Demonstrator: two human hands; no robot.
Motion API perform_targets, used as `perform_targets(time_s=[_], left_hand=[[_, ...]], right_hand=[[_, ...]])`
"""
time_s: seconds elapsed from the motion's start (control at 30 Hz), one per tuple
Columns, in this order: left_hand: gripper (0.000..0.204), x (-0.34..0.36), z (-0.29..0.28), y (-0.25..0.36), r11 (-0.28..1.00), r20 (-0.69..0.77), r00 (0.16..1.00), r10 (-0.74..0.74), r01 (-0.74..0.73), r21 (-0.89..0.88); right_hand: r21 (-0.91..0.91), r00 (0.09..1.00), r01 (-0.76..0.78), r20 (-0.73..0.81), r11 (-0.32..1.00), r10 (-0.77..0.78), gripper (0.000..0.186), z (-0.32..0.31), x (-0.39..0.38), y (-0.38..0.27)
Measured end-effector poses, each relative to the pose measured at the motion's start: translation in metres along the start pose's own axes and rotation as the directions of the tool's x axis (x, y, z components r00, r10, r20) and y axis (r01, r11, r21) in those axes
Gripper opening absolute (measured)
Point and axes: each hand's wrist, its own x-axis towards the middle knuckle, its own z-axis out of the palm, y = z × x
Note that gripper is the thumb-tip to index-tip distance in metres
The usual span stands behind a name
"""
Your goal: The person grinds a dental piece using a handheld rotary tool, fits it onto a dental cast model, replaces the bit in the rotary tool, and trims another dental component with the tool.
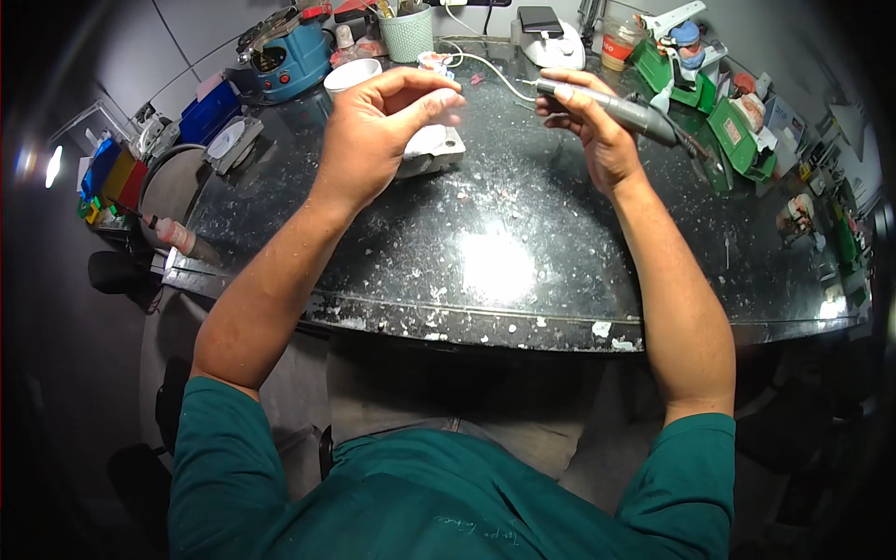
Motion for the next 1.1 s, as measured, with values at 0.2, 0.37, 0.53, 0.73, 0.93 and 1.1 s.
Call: perform_targets(time_s=[0.2,0.37,0.53,0.73,0.93,1.1], left_hand=[[0.020,-0.008,0.007,-0.010,0.837,0.054,0.969,-0.242,0.237,-0.494],[0.017,-0.023,0.010,-0.017,0.770,0.121,0.947,-0.298,0.313,-0.556],[0.017,-0.026,0.014,-0.019,0.684,0.139,0.903,-0.406,0.401,-0.609],[0.019,-0.032,0.014,-0.015,0.661,0.158,0.900,-0.405,0.408,-0.630],[0.023,-0.031,0.014,-0.015,0.626,0.214,0.882,-0.420,0.452,-0.635],[0.026,-0.032,0.010,-0.017,0.452,0.320,0.843,-0.433,0.510,-0.732]], right_hand=[[-0.142,0.976,0.201,-0.055,0.969,-0.211,0.035,0.044,-0.008,-0.011],[-0.250,0.939,0.335,0.014,0.908,-0.343,0.033,0.070,-0.022,-0.020],[-0.476,0.836,0.538,0.198,0.695,-0.511,0.038,0.074,-0.023,-0.011],[-0.532,0.857,0.504,0.211,0.681,-0.469,0.041,0.073,-0.022,-0.010],[-0.499,0.929,0.366,0.142,0.785,-0.343,0.042,0.076,-0.024,-0.015],[-0.478,0.931,0.363,0.150,0.800,-0.332,0.041,0.073,-0.025,-0.013]])
